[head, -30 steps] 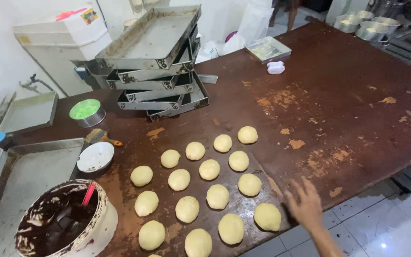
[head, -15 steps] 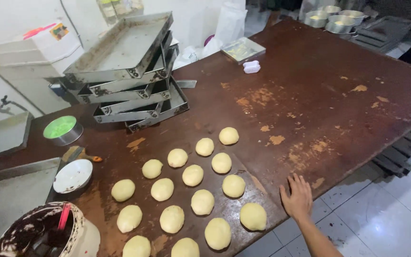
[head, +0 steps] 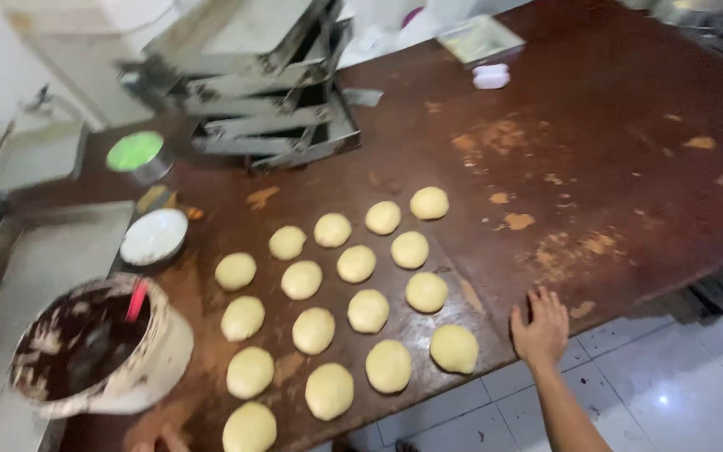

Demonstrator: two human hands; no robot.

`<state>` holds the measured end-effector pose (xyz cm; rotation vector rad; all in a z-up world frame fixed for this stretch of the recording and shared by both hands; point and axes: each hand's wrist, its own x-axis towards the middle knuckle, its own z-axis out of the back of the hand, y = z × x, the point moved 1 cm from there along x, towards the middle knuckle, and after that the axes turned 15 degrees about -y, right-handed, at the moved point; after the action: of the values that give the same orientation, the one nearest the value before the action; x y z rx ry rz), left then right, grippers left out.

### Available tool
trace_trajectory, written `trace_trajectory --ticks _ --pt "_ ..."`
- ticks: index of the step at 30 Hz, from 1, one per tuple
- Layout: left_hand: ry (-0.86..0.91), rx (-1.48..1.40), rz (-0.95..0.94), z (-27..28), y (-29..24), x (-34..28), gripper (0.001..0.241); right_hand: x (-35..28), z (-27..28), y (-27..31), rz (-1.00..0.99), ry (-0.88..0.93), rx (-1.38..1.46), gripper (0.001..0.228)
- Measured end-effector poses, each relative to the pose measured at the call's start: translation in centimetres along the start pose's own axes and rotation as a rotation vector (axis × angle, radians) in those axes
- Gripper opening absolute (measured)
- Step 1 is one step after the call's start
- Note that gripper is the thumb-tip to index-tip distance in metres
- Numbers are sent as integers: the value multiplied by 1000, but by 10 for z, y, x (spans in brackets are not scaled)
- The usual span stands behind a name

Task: Shaping dough balls and filling them with chocolate paste in a bakery.

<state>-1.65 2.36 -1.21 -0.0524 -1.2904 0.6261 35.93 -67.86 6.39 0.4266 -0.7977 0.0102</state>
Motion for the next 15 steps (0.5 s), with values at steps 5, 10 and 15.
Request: trace_trajectory --ticks 5,10,15 --pt "115 342 94 58 -124 50 27 -2 1 -5 3 -13 27 49" --pt "174 517 259 53 -107 29 37 -2 -8 -11 16 -6 16 46" --pt "163 508 268 53 -114 32 37 -5 -8 -16 -3 7 5 46"
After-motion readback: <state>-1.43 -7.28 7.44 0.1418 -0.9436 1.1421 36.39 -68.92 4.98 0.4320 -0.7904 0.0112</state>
